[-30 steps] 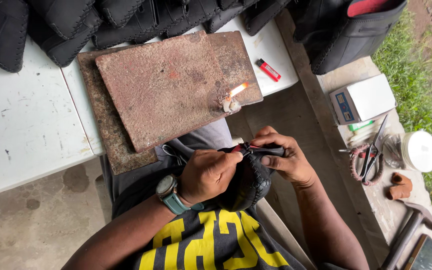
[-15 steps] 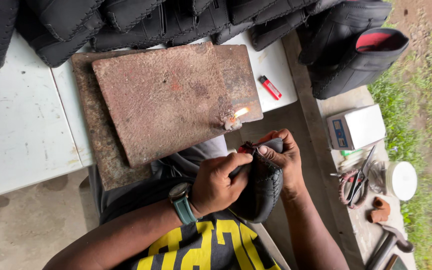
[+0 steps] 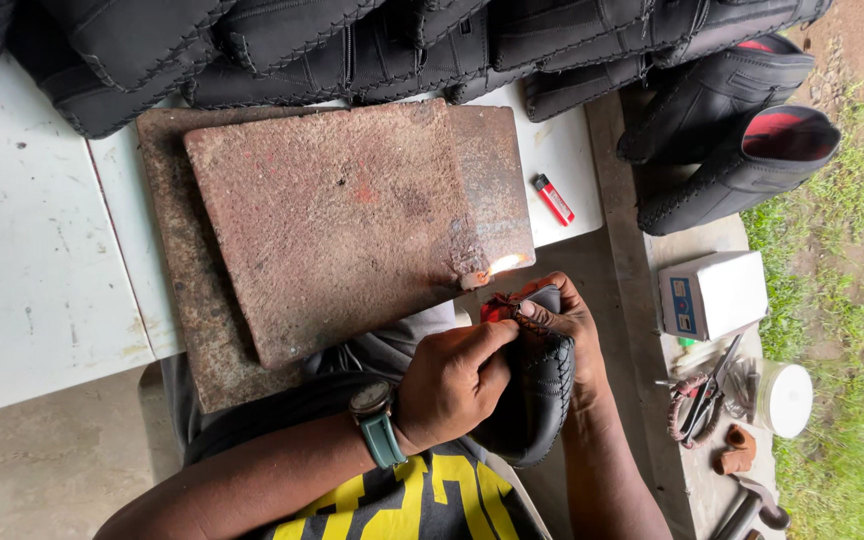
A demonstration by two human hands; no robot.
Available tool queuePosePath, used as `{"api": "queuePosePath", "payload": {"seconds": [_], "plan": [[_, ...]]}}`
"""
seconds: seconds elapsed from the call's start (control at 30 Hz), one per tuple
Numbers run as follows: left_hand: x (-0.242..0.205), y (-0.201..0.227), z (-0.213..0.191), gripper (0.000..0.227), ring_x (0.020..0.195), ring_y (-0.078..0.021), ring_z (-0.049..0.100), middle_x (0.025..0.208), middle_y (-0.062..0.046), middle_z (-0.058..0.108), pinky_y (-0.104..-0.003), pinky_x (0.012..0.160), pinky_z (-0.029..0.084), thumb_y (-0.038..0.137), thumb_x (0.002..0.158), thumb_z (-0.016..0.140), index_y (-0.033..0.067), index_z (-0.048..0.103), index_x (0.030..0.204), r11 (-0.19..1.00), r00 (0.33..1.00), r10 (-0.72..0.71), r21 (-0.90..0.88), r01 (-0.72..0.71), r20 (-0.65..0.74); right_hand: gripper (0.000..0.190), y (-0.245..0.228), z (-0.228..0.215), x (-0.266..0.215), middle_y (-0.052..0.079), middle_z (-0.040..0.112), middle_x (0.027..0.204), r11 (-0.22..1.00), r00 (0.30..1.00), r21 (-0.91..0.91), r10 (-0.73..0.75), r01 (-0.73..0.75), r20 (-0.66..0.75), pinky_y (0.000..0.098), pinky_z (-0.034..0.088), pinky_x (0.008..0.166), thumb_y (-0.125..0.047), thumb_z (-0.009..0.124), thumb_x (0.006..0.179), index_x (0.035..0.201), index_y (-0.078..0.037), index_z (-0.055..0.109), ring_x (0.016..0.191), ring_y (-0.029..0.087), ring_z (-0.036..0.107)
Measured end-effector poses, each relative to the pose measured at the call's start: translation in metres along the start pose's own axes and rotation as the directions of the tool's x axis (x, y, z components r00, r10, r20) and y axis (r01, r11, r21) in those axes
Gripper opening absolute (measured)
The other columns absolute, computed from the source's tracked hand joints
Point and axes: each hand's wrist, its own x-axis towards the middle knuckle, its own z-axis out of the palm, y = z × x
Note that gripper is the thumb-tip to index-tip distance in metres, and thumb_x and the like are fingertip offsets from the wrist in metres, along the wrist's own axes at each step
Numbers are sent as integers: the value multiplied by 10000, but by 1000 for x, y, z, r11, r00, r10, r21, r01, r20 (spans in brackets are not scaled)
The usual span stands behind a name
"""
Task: The person sews the edges of black leather wallets with red interiors using a needle and thread. They repeatedly pick up wallets from a pile, stitch the seams, and place the finished items back on the table.
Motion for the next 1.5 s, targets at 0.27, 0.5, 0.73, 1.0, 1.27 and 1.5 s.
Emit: {"api": "queuePosePath", "payload": {"seconds": [0.27,0.5,0.73,1.0,1.27,1.5], "plan": [[4,-5,6,268,757,-352,708,845,-183,687,-422,655,552,-16,897,661,25,623,1160,994,994,-98,-43,96,-56,170,-14,0,15,141,725,927,994,997,-72,77,-77,1,354,610,763,29,709,884,976,-47,589,826,225,732],[8,-9,6,276,709,-326,708,801,-175,677,-402,616,539,-17,900,665,25,608,1166,994,992,-96,-50,92,-79,182,-23,3,24,158,734,905,987,993,-116,110,-113,-33,349,617,718,18,731,834,941,-48,601,786,232,744],[12,-11,6,248,694,-294,723,793,-163,680,-370,588,541,-13,916,654,16,589,1153,985,987,-143,-111,134,-71,202,-29,-5,33,156,732,898,983,991,-133,130,-130,-13,329,605,691,15,767,825,900,-50,591,759,213,726],[13,-9,4,227,743,-325,732,830,-175,689,-383,639,561,7,937,657,26,580,1149,989,989,-108,-112,96,-105,257,-30,-16,43,109,714,871,981,995,-167,101,-100,-2,315,605,672,30,807,786,924,-52,607,755,194,723],[13,-7,5,238,770,-333,746,852,-185,697,-378,647,570,2,939,658,25,571,1160,983,984,-135,-138,119,-114,258,-37,-16,43,117,715,857,984,991,-118,131,-131,-9,321,617,638,84,776,788,961,-35,625,730,201,727],[13,-11,5,270,769,-308,756,874,-171,709,-354,644,580,-6,929,652,31,559,1180,984,985,-132,-134,116,-114,260,-43,-12,45,110,715,857,972,991,-196,129,-134,-34,320,614,657,79,781,786,959,-29,620,726,191,724]]}}
